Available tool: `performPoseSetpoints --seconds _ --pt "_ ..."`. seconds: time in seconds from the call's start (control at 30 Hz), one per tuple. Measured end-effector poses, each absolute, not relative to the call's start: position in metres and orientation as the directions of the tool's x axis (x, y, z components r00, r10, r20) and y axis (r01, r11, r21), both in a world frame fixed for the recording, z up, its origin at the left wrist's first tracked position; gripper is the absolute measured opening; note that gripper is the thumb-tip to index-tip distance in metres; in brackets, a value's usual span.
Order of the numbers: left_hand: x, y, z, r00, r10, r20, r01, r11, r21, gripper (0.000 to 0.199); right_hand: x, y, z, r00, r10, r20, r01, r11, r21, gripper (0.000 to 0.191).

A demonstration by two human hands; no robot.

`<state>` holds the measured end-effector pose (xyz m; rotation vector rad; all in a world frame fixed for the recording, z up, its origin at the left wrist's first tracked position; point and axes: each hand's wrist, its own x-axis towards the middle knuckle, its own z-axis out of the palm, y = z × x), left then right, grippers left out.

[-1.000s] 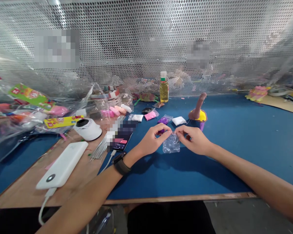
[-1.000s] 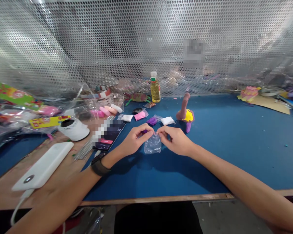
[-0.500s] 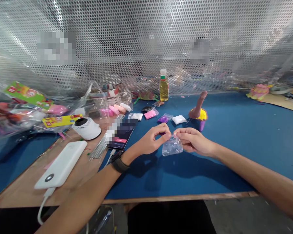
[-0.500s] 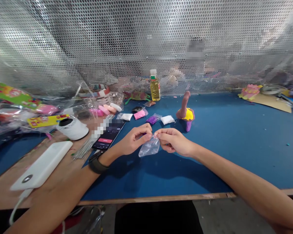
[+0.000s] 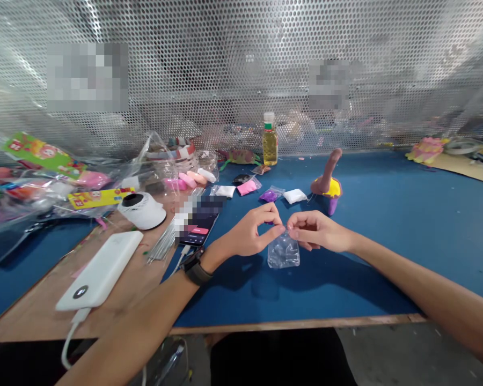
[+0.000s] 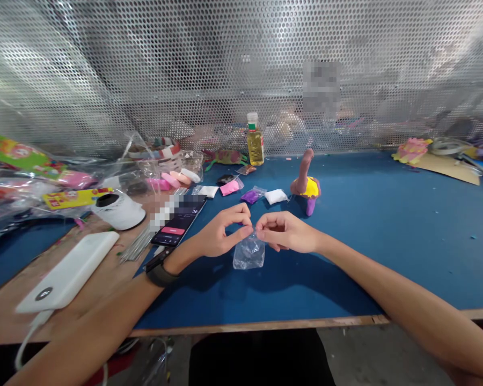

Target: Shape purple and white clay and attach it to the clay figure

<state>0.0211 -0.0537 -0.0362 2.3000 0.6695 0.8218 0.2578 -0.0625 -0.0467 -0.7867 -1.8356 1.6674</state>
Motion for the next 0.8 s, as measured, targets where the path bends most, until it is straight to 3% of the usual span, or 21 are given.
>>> performPoseSetpoints --seconds 0.3,0.47,0.8 --pt "0.0215 -0.0527 -0.0356 0.698 0.644 0.314 0.240 -0.623 0.744 0.025 0.2578 -0.0602 -0.0524 -0.675 0.735 0.061 0.134 0.204 -0.970 0.028" --pt "0.0204 -0.0523 -0.0355 0.729 0.623 0.283 0.224 -0.607 0.762 0.015 0.2602 -0.0584 -0.0530 -0.700 0.712 0.045 0.125 0.184 -0.975 0.029" --pt "0.0186 -0.0488 -0.0319 0.805 0.575 0.146 0.218 -0.516 0.828 0.020 0.2562 -0.0626 -0.0455 -0.725 0.688 0.023 0.110 0.149 -0.983 0.033"
